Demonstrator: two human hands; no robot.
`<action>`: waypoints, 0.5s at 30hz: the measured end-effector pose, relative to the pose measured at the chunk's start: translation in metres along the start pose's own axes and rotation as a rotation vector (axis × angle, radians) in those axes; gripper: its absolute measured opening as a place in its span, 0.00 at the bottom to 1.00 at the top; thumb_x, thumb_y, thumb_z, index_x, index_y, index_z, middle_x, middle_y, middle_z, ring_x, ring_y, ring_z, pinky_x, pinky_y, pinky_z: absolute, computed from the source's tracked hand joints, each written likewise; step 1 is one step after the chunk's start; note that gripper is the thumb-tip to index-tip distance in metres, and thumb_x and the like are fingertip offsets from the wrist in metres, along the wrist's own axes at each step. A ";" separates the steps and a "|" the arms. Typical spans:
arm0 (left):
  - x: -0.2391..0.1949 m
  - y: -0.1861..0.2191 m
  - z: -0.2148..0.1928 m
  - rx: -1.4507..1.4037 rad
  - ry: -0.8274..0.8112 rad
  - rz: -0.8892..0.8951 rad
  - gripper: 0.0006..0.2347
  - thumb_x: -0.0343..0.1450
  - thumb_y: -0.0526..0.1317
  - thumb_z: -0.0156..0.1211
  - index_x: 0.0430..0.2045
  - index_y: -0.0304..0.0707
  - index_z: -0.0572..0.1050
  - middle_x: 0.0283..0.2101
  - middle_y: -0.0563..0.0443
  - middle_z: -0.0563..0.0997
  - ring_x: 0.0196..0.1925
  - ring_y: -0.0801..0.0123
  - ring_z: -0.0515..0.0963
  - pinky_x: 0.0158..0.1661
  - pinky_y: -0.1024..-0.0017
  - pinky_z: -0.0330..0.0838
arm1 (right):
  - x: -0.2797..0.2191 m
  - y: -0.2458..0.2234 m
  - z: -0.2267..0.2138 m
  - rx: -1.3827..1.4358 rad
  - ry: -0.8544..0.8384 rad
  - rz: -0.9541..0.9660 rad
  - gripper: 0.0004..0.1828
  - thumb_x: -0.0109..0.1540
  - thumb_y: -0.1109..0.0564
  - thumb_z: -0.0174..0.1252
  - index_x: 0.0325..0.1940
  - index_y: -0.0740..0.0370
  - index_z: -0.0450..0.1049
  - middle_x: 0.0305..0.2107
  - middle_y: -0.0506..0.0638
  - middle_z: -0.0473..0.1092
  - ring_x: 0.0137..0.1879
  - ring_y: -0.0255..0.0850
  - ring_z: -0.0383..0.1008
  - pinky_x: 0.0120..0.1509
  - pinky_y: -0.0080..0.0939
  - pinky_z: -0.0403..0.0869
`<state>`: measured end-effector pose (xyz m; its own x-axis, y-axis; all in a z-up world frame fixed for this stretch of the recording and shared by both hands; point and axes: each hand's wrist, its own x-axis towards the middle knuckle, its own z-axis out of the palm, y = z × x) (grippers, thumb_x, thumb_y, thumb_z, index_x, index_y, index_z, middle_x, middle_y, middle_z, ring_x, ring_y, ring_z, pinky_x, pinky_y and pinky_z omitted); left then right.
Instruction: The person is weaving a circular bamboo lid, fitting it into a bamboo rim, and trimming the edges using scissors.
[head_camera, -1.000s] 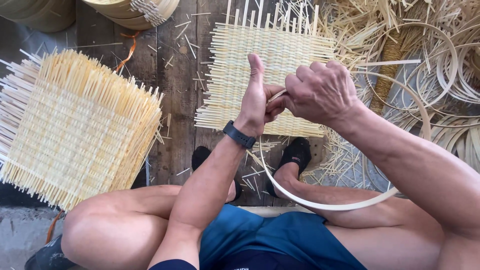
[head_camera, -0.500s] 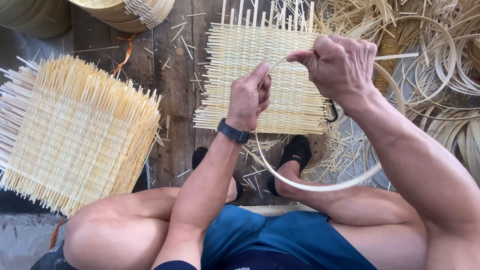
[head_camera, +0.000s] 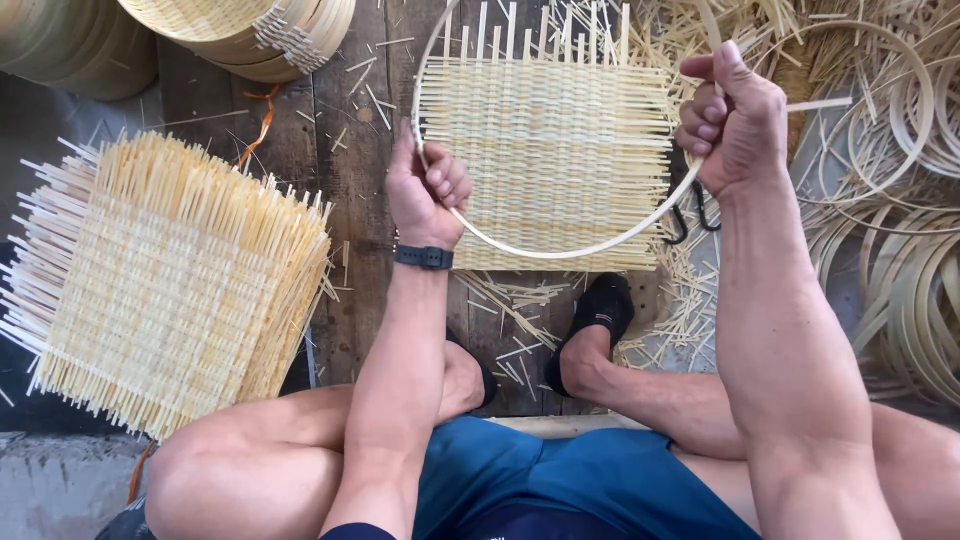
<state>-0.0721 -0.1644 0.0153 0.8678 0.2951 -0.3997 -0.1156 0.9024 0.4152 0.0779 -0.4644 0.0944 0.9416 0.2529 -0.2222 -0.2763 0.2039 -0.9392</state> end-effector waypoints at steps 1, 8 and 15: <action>0.002 0.001 -0.005 0.004 0.003 -0.004 0.21 0.76 0.54 0.51 0.22 0.36 0.75 0.13 0.60 0.65 0.14 0.79 0.62 0.15 0.80 0.58 | 0.001 0.005 -0.005 0.003 0.004 0.004 0.22 0.73 0.42 0.59 0.46 0.66 0.77 0.17 0.38 0.56 0.21 0.28 0.54 0.22 0.30 0.55; -0.006 0.004 0.017 -0.099 -0.014 0.120 0.21 0.77 0.52 0.53 0.16 0.40 0.71 0.13 0.60 0.64 0.13 0.77 0.61 0.13 0.77 0.57 | -0.009 0.020 0.002 0.144 0.015 0.044 0.21 0.72 0.42 0.57 0.45 0.66 0.77 0.18 0.42 0.62 0.21 0.31 0.60 0.25 0.33 0.60; 0.001 0.044 0.031 0.241 0.014 -0.117 0.19 0.72 0.48 0.50 0.26 0.30 0.82 0.17 0.53 0.74 0.16 0.75 0.69 0.19 0.77 0.64 | -0.017 0.017 -0.012 0.075 -0.049 0.077 0.21 0.72 0.42 0.59 0.43 0.64 0.79 0.16 0.40 0.58 0.20 0.30 0.56 0.24 0.31 0.57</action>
<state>-0.0612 -0.1342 0.0579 0.8615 0.1994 -0.4670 0.1047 0.8301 0.5476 0.0595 -0.4764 0.0793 0.9072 0.3160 -0.2779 -0.3626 0.2519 -0.8973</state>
